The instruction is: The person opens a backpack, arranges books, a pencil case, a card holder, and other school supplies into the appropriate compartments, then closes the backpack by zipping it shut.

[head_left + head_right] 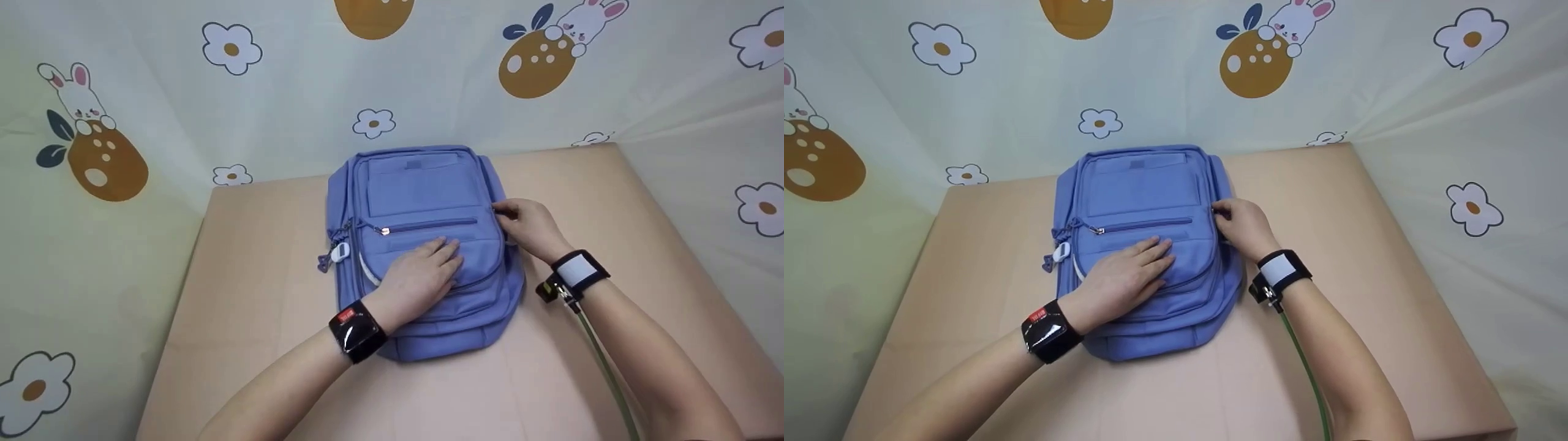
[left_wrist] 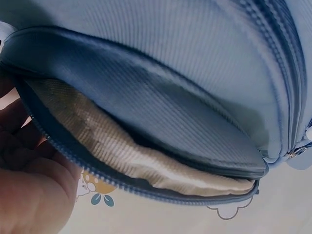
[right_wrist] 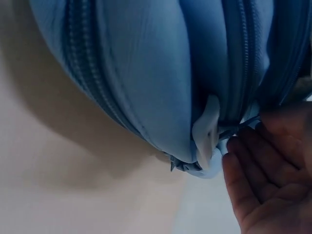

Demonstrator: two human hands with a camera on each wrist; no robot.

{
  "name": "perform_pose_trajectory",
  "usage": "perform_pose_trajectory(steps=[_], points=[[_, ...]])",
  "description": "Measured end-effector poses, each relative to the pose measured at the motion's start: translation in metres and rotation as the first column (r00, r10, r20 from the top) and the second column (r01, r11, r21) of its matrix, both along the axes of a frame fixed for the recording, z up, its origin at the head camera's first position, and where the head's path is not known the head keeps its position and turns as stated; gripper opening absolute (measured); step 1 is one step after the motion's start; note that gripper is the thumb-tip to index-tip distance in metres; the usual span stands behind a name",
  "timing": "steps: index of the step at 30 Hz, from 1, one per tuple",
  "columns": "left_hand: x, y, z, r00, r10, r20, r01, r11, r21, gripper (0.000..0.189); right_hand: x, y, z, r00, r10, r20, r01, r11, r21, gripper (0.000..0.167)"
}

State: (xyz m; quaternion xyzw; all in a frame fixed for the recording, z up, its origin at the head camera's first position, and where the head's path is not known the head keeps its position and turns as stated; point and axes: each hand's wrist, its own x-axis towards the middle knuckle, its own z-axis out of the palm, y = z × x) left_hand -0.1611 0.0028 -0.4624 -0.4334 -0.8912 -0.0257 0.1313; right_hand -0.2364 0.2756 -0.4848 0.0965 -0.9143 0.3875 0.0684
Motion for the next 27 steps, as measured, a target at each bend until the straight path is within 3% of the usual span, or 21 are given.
perform_pose_trajectory(steps=[6,11,20,27], points=[[0.0,0.001,0.0,1.0,-0.005,0.007,0.005,1.0,0.002,0.041,0.002,0.002,-0.003,0.997,-0.065,-0.037,0.065,0.998,-0.024,0.018],[0.0,0.001,-0.001,1.0,0.001,0.005,-0.001,1.0,-0.002,0.042,0.004,0.003,-0.005,0.99,-0.071,-0.122,0.073,0.997,0.005,0.012],[0.0,0.002,-0.001,0.999,0.012,0.03,-0.011,1.0,-0.025,0.043,0.01,0.008,-0.006,0.965,0.008,-0.263,0.027,0.991,0.13,0.005],[0.0,0.0,0.0,0.999,0.009,0.042,-0.008,1.0,-0.023,0.043,0.032,0.012,0.001,0.941,0.12,-0.317,-0.038,0.967,0.252,0.008]])
